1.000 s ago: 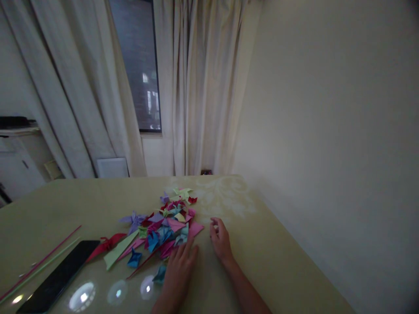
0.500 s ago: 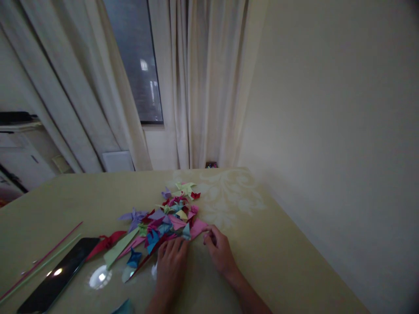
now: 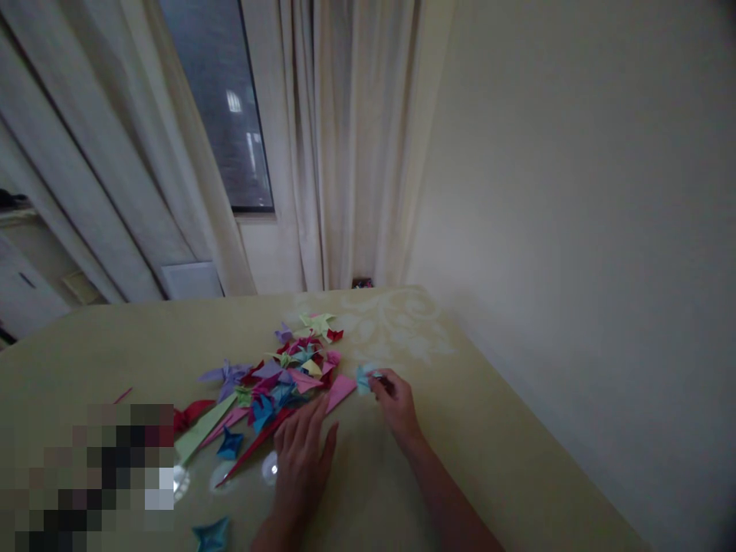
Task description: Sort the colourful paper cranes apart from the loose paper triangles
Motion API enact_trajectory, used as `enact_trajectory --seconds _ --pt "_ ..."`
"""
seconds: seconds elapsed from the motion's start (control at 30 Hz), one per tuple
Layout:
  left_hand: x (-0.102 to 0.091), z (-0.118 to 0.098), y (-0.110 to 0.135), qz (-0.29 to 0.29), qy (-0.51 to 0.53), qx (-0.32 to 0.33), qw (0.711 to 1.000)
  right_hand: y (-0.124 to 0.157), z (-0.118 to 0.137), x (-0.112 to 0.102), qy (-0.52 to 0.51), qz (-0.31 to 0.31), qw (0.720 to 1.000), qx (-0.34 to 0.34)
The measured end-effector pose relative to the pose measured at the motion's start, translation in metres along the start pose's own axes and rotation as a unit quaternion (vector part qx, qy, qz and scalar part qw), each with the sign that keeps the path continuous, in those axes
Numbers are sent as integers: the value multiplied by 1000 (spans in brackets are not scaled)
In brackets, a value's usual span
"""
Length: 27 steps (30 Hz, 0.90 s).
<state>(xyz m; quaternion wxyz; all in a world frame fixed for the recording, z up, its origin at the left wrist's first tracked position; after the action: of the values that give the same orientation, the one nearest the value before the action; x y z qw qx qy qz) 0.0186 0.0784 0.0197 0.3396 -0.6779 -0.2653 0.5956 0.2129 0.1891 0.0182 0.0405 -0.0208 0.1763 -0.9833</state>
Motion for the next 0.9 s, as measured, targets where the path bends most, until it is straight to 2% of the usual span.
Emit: enact_trajectory --seconds 0.07,0.2,0.27,0.37,0.43,0.63,0.77,0.9 --pt "13 4 4 67 -44 1 997 -9 -11 -21 -34 -58 997 29" --pt "30 13 15 173 -71 -28 982 -22 -15 -55 -14 -76 996 36" --pt "33 16 18 202 -84 -47 975 -25 -9 -81 58 -131 990 15" --pt "36 21 18 221 -100 -66 968 -24 0 -121 163 -237 957 -26" --pt "40 24 18 229 -95 -61 967 -25 -4 -133 207 -248 946 -26" --pt "49 27 20 238 -40 -31 970 -28 -34 -128 261 -194 945 12" --pt "43 18 19 235 -14 -6 972 -28 -39 -121 259 -161 952 15" --pt "35 15 15 214 -11 -17 977 -29 -37 -112 239 -116 964 6"
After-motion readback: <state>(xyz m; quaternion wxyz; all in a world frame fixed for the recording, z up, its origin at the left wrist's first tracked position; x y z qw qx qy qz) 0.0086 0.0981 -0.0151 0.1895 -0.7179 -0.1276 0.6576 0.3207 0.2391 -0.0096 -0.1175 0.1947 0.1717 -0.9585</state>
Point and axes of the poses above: each hand's wrist, its own y-axis away from the middle knuckle, its own x-axis out of the palm, z = x × y, the point moved 7 cm from there along -y, towards the middle knuckle, and after that the axes turned 12 degrees about -y, right-handed, at the moved point
